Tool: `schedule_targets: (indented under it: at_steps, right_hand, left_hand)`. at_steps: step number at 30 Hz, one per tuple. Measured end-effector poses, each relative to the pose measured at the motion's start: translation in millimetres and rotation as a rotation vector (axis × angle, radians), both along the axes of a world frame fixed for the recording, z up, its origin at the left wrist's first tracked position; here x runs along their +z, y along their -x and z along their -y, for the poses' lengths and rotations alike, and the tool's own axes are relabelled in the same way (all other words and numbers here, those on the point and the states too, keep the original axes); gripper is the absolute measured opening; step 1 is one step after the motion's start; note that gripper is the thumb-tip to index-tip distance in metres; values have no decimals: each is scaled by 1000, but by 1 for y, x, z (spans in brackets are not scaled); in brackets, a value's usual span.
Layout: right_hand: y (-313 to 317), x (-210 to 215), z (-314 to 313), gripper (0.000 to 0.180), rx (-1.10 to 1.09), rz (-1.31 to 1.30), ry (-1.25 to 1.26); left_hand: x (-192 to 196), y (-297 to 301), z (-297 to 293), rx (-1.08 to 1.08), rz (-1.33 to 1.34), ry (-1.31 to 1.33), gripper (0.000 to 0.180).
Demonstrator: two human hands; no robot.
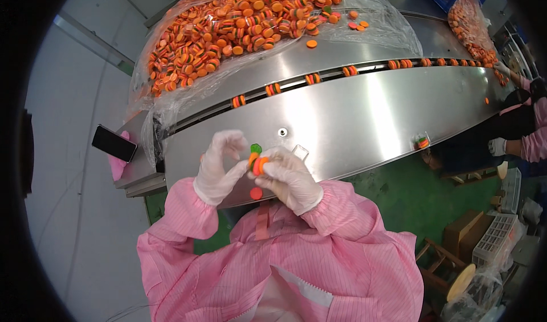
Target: The person assembles small, round, orange and green candies by hand. They pick up two pieces, one of each color, and press them together to form a single unit. The assembled candies are then placed onto a moving conveyor belt.
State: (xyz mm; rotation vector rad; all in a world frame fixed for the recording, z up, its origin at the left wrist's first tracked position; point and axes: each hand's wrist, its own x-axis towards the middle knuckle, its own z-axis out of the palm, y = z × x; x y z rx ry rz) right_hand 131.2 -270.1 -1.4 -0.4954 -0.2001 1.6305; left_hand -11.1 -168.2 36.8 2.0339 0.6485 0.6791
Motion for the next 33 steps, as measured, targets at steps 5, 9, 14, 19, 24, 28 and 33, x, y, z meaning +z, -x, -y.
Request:
schedule_targets:
  at_steps: [5, 9, 14, 19, 24, 28, 33]
  right_hand:
    - [-55, -2, 19, 19, -279, 64, -75]
    - [-90, -11, 37, 21, -404, 289, -116]
    - [-91, -15, 51, 20, -406, 721, -4]
    - [-83, -16, 52, 20, -295, 1042, -10]
    - [-94, 0, 44, 20, -255, 1570, -170]
    - [-83, -15, 43, 25, -421, 1820, -282]
    - [-51, -14, 37, 39, -662, 2078, -215]
  left_hand:
    - [-26, -40, -9, -191, -131, -300, 47]
    - [-34, -76, 16, -246, -495, -238, 35]
    - [-60, -86, 12, -255, -366, -208, 28]
    - [-43, -85, 30, -232, -43, 806, 37]
    - [-55, -88, 41, -307, -45, 864, 40]
    - [-35, -105, 45, -279, -44, 941, 38]
    - [-48, -101, 25, -199, 46, 920, 37]
